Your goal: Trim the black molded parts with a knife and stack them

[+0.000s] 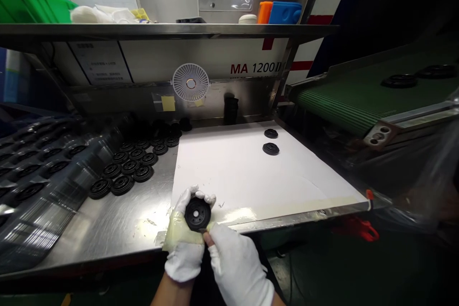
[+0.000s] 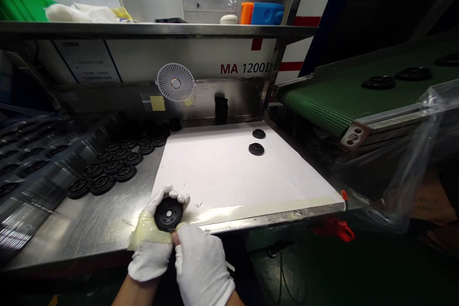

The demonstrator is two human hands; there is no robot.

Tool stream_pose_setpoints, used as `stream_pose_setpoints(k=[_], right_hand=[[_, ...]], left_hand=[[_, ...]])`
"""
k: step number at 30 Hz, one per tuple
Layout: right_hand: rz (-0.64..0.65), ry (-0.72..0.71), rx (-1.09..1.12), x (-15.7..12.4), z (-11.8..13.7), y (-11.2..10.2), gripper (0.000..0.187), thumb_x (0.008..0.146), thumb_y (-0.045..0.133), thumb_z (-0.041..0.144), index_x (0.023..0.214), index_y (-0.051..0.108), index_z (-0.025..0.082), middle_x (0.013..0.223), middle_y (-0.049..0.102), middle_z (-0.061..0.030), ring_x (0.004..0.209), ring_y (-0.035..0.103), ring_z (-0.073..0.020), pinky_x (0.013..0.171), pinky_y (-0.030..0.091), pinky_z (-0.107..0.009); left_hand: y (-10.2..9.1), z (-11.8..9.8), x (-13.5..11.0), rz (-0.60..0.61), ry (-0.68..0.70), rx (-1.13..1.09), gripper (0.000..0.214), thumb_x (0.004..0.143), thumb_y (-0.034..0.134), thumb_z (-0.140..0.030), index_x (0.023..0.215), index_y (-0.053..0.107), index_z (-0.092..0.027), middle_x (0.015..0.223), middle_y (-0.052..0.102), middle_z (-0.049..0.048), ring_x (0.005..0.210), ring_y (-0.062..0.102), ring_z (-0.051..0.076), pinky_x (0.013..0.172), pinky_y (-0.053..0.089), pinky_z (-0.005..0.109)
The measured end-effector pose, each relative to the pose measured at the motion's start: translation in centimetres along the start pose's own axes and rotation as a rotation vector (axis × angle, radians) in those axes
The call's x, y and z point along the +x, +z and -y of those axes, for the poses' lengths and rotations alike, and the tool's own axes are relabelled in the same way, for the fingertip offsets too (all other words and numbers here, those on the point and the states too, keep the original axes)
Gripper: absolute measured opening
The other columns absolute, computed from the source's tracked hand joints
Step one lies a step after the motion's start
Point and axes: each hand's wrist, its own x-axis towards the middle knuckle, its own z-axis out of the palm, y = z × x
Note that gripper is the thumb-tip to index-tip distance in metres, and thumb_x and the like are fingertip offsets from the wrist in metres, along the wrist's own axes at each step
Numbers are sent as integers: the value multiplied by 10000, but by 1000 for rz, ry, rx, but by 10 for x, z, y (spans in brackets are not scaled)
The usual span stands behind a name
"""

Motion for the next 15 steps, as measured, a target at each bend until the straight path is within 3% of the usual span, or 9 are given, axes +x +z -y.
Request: stream_pose_setpoints(k=[3,7,10,15], right_hand=[[109,9,76,-2,3,-7,220,868,400,273,689,516,221,634,606,14,563,546,-133,503,232,-261],[277,73,361,3,3,-27,303,897,358,362,674,491,205,643,573,7,589,516,-122,521,300,-222],[338,147,571,8,4,-41,392,894,321,466,644,458,197,590,526,4,552,479,-118,520,328,-223],[337,339,933,-1,9,-52,502,820,360,647,661,493,190,497,447,33,478,446,-101,505,364,-219]], left_hand=[[3,-5,4,-116,-47,-83,67,768,557,-171,814,605,-178,740,579,-1,714,589,124,847,487,333],[5,-15,8,-259,-141,-210,138,819,472,-190,794,600,-144,763,628,39,784,624,169,874,481,435],[5,-19,9,-287,-163,-222,178,835,428,-167,864,601,-144,883,660,69,927,616,197,895,469,455],[8,-23,-3,-262,-138,-34,230,777,517,-136,977,612,-202,1008,667,74,1048,576,218,879,493,372]])
